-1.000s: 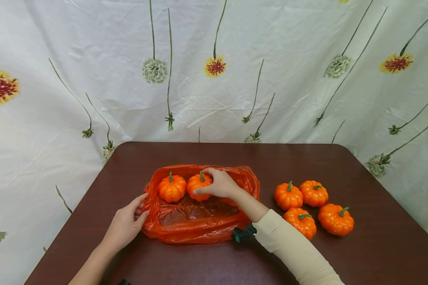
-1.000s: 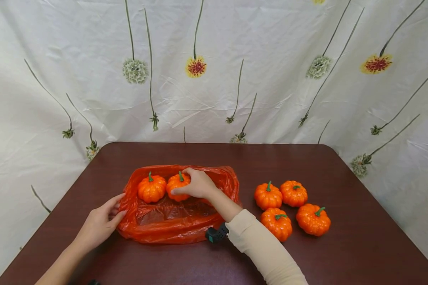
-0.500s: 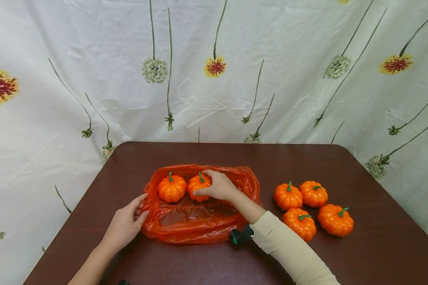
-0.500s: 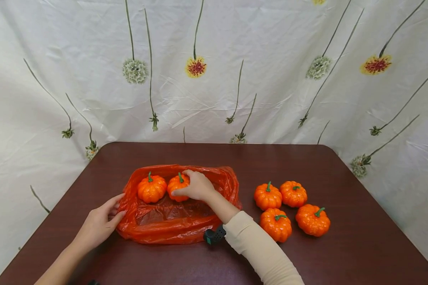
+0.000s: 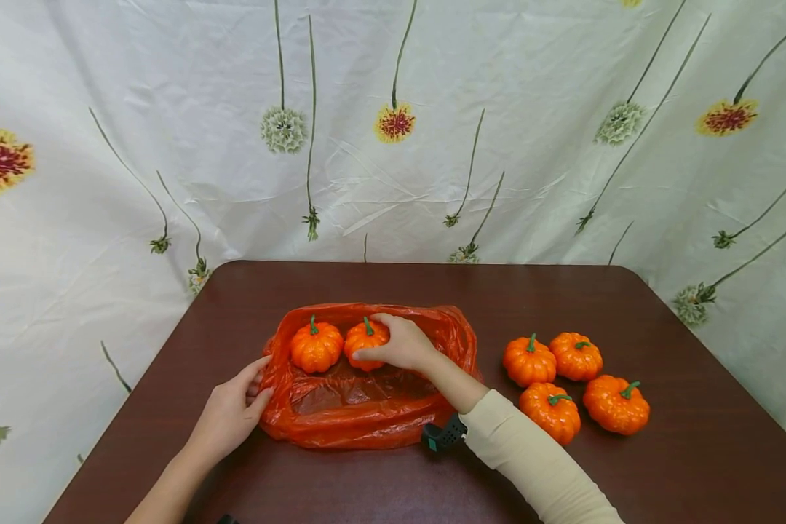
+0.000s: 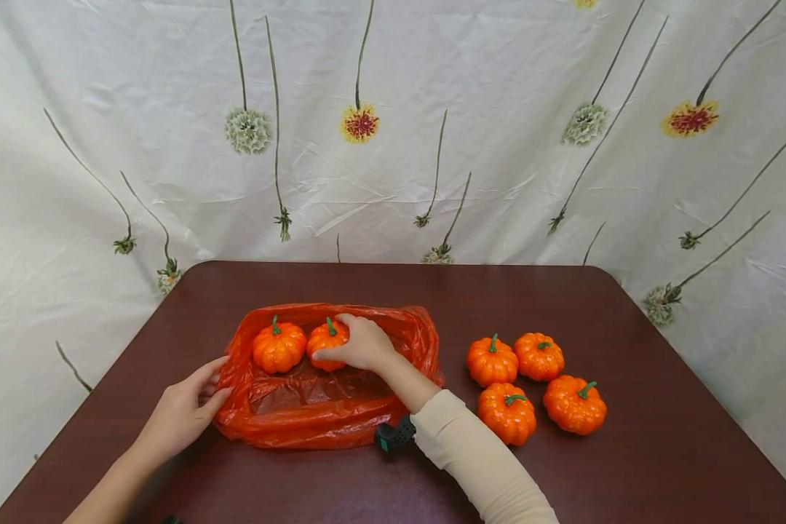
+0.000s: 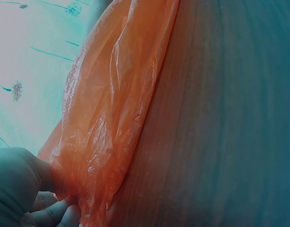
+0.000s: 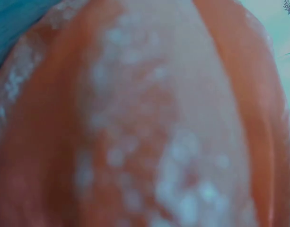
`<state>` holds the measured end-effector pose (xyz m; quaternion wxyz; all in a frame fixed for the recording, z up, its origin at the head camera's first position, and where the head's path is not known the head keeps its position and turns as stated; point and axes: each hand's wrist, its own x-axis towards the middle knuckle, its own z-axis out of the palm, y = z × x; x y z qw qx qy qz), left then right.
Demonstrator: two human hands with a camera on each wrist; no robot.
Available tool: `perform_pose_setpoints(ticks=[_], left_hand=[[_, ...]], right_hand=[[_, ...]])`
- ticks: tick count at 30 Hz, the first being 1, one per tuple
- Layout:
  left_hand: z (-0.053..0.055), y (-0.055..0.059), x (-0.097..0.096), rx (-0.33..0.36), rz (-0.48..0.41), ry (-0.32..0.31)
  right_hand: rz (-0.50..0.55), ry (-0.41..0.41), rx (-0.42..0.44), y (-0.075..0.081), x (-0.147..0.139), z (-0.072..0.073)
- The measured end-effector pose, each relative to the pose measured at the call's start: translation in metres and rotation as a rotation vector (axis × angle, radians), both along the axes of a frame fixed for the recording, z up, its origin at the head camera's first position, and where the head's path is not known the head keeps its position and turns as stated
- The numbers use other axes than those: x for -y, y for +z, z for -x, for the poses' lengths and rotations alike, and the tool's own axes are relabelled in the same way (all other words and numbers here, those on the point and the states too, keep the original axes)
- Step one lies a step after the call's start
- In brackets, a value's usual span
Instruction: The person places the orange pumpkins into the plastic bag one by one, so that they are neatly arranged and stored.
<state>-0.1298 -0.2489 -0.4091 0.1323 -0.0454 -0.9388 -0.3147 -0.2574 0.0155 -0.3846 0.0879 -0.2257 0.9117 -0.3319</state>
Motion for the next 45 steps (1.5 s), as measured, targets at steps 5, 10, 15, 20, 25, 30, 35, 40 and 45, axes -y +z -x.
perform_pose_setpoints(ticks=[5,10,15,20,25,30,35,40,45], left_hand=[[-0.001,0.001,0.0,0.003,0.005,0.005],[0.0,0.001,-0.001,0.009,0.0,0.0],[0.0,0.001,-0.001,0.013,-0.001,0.001],[0.0,0.001,-0.001,0.018,0.0,0.002],[-0.001,0.0,-0.001,0.009,-0.01,-0.003],[-0.001,0.001,-0.001,0.01,-0.002,0.005],[-0.001,0.001,-0.001,-0.001,-0.003,0.002],[0.0,0.001,-0.001,-0.004,-0.004,-0.002],[-0.001,0.001,-0.001,0.006,-0.008,-0.002]], right_hand=[[0.017,0.003,-0.012,0.001,-0.002,-0.001],[0.037,-0.017,-0.019,0.005,-0.007,-0.005],[0.059,-0.031,-0.011,0.006,-0.016,-0.007],[0.078,-0.038,0.002,0.01,-0.024,-0.008],[0.091,-0.057,0.015,0.016,-0.033,-0.012],[0.115,-0.067,0.023,0.022,-0.044,-0.017],[0.142,-0.082,0.017,0.027,-0.059,-0.02],[0.196,-0.101,0.009,0.029,-0.071,-0.021],[0.228,-0.124,0.005,0.033,-0.084,-0.025]])
